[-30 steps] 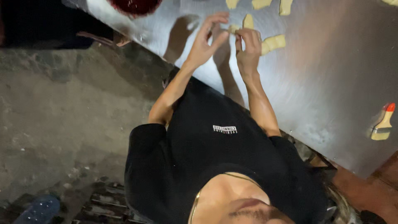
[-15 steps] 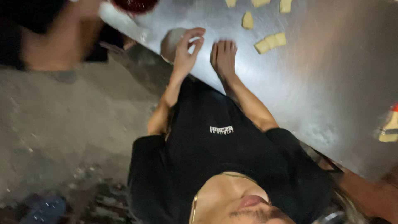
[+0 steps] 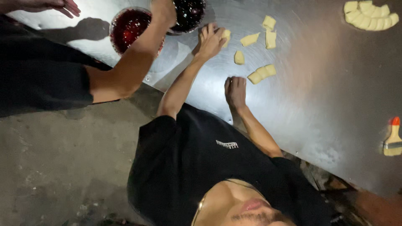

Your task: The person fills small pieces of dough with jam from two bowls by hand, pinches the dough closed, and places the filled dough into paper liners on a baking tray.

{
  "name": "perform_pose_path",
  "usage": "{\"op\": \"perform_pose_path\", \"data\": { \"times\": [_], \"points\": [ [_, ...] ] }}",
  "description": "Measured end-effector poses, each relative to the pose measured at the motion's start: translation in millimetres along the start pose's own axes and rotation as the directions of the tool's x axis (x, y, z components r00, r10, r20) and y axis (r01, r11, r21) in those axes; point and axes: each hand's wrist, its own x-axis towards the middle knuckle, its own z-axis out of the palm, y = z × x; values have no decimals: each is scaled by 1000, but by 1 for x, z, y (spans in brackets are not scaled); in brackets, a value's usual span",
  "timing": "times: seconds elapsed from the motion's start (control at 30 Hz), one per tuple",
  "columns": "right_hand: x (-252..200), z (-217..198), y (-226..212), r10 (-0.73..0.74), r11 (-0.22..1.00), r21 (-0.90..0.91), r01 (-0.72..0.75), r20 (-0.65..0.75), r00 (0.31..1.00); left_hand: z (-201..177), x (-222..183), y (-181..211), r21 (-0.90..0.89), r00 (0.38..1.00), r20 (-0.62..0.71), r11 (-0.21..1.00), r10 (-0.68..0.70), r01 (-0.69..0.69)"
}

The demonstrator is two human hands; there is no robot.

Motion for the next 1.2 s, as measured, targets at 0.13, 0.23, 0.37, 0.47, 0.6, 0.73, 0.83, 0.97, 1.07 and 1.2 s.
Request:
{"op": "perform_pose_path", "data": {
  "times": [0.13,0.23,0.37,0.47,0.6,0.73,0.83,0.97,1.07,1.2],
  "points": [
    [15,16,-16,125,992,-9,-127,-94,988,14,-11,3,-62,979,189,996,81,-70],
    [-30,-9,-30,223,961,161,-226,39,974,0,-36,4,-311,991,-8,942,131,-127],
    [-18,-19,34,684,443,539,-716,313,659,-33,-85,3,-847,916,265,381,-301,371],
    [59,-16,67,549,-18,861,-509,433,714,-64,-111,-4,-822,945,128,500,-301,271],
    [201,-5,54,183,554,809,-199,114,976,-106,-120,-9,-868,856,338,220,-392,444],
    [320,48,54,86,813,579,67,-232,969,-131,-115,-16,-898,870,274,214,-411,384],
    [373,109,61,110,943,331,-32,-219,970,-153,-103,-22,-926,847,259,131,-464,355],
    [350,124,44,-142,935,302,184,-156,977,-171,-103,-23,-982,850,169,-9,-499,190],
    [268,81,-8,91,700,685,-202,194,977,-172,-97,-21,-971,810,181,28,-559,236],
    [172,4,-54,-102,217,723,-656,685,721,-139,-93,-2,-919,889,122,289,-441,270]
  ]
}}
